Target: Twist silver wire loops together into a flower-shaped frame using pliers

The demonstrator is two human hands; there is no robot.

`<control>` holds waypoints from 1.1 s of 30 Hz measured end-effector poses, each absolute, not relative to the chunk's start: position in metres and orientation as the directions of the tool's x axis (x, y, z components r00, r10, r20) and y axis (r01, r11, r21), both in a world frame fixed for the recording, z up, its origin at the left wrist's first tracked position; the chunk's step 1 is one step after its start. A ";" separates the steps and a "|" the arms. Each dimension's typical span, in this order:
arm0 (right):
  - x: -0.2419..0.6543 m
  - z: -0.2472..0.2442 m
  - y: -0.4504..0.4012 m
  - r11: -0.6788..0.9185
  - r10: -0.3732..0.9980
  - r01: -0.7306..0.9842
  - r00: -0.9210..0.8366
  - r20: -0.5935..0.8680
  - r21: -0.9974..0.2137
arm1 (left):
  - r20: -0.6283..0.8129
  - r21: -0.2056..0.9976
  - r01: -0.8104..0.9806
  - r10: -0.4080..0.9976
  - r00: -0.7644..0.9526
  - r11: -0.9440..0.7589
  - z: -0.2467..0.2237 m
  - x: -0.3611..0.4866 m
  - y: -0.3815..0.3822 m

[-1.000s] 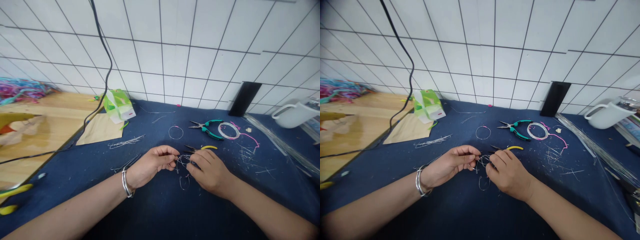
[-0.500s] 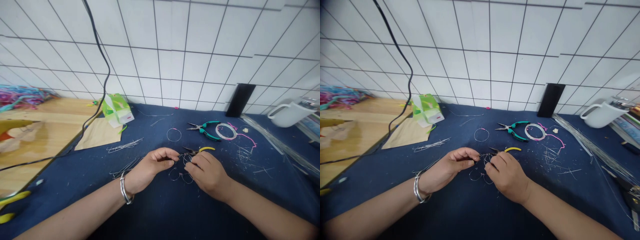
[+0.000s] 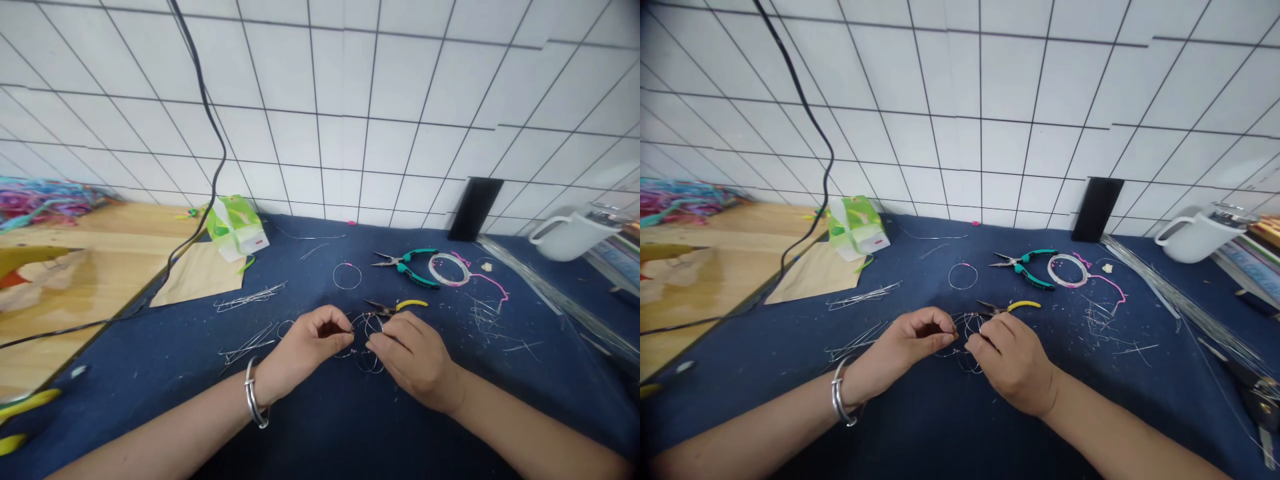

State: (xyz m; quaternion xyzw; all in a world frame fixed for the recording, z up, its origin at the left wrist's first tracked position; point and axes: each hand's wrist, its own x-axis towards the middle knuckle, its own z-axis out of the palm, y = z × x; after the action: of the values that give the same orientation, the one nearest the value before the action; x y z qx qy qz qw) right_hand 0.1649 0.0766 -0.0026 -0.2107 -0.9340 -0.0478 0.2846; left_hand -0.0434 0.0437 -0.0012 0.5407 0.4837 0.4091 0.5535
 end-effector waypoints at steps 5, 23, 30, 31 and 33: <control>0.164 -0.003 0.077 0.916 0.371 0.395 -0.759 0.536 -0.075 | -0.062 0.991 0.131 0.982 0.181 0.039 -0.002 -0.045 0.045; 0.163 0.011 0.095 0.023 0.841 0.449 -0.491 -0.226 -0.893 | -0.058 0.992 0.121 0.979 0.196 0.034 0.001 -0.046 0.046; 0.159 0.013 0.088 -0.340 0.656 0.337 -0.585 -0.478 -0.878 | -0.024 0.994 0.112 0.974 0.225 -0.002 0.002 -0.044 0.043; 0.159 0.013 0.087 -0.356 0.654 0.316 -0.588 -0.476 -0.879 | -0.020 0.994 0.110 0.973 0.230 -0.005 0.003 -0.044 0.043; 0.158 0.013 0.086 -0.374 0.661 0.281 -0.588 -0.466 -0.884 | -0.018 0.994 0.106 0.971 0.238 -0.007 0.003 -0.044 0.043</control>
State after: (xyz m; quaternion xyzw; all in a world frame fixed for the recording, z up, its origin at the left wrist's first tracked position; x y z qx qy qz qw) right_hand 0.1583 0.0860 0.0133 -0.4335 -0.5430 0.7065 0.1346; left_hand -0.0442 0.0427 0.0026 0.5810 0.4636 0.4076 0.5305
